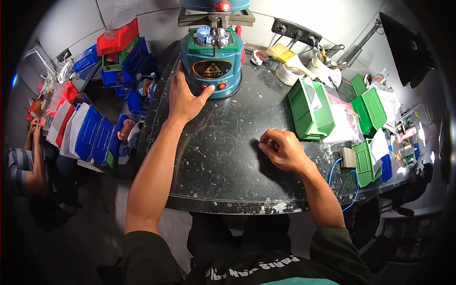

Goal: The person operates a dental pindex machine to drill holes in a dental model, using their hands to position the model and activate the machine's drilling mechanism.

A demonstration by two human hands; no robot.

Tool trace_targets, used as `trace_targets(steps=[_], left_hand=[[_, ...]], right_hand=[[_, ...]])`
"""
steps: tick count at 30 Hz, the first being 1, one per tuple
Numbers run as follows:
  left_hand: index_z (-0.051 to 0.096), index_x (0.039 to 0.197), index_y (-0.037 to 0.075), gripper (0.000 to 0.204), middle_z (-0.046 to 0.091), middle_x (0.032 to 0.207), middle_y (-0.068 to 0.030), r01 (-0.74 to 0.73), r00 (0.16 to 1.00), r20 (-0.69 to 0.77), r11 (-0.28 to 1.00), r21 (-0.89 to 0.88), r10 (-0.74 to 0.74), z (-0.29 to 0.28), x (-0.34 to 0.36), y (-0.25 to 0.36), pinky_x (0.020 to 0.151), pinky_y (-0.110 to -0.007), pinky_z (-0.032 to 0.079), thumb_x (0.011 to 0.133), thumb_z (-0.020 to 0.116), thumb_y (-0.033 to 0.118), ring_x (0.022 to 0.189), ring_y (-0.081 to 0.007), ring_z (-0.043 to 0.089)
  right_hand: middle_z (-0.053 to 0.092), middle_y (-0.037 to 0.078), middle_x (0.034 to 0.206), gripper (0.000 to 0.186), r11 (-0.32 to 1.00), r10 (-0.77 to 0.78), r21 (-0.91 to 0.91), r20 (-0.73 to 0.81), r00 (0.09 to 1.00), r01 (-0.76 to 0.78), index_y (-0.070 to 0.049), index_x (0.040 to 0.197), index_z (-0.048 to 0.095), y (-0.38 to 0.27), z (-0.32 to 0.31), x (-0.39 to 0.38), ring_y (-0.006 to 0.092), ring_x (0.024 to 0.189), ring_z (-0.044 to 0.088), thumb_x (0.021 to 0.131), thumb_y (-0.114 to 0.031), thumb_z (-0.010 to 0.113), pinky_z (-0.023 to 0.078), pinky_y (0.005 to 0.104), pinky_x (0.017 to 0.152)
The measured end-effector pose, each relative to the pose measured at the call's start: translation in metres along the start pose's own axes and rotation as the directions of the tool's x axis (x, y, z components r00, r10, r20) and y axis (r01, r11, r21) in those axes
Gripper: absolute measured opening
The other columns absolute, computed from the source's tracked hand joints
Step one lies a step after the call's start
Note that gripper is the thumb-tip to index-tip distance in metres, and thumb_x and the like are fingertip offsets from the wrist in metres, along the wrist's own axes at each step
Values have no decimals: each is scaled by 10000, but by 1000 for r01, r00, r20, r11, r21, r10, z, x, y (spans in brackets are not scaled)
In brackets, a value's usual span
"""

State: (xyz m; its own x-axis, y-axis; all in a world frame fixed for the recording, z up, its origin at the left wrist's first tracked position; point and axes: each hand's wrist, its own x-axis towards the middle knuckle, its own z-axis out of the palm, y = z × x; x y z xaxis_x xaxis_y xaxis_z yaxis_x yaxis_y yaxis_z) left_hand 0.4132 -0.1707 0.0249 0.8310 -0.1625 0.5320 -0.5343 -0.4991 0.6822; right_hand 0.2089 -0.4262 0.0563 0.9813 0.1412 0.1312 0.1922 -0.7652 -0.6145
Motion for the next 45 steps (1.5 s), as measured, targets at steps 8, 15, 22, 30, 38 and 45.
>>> trace_targets(steps=[8,15,22,30,38,45], left_hand=[[189,1641,-13,1152,390,1561,-321,34,999,9,999,-13,-34,-1,-1,3,1215,-519,385,812,891,373,1454,-458,432],[189,1643,-11,1152,392,1558,-318,10,1000,2,1000,-8,-10,0,0,-1,1216,-517,383,814,890,375,1460,-453,426],[181,1643,-12,1157,396,1546,-325,18,1000,10,1000,-14,-18,0,0,1,1209,-522,387,816,889,379,1447,-461,435],[185,1644,-6,1154,397,1545,-326,6,1000,2,1000,-19,-6,-1,0,0,1207,-523,389,815,890,379,1444,-464,436],[184,1645,-4,1155,399,1545,-323,7,1000,7,1000,-13,-7,1,0,-1,1210,-520,386,813,891,372,1448,-457,435],[179,1642,-19,1159,400,1545,-322,14,1000,9,1000,-14,-14,2,0,0,1215,-517,381,814,889,373,1453,-452,432]], right_hand=[[695,153,810,133,1000,-17,4,3,1000,17,-30,964,697,0,0,0,334,730,694,898,-119,770,537,427,668],[693,157,810,137,1000,-24,-1,1,1000,24,-25,963,695,0,0,1,330,725,694,896,-114,774,535,421,662],[696,155,815,131,1000,-16,14,6,1000,16,-26,962,693,-2,-1,0,334,726,693,898,-108,772,533,420,662],[701,162,827,131,1000,-11,8,12,1000,11,-25,967,695,-1,-1,1,334,740,702,900,-108,770,538,420,671],[706,164,826,131,1000,3,2,17,1000,-3,-21,963,698,-2,-2,1,333,749,708,902,-113,768,545,419,678],[706,175,831,134,1000,-15,-2,4,1000,15,-17,963,698,-1,-2,-1,344,748,706,902,-114,767,543,421,672]])
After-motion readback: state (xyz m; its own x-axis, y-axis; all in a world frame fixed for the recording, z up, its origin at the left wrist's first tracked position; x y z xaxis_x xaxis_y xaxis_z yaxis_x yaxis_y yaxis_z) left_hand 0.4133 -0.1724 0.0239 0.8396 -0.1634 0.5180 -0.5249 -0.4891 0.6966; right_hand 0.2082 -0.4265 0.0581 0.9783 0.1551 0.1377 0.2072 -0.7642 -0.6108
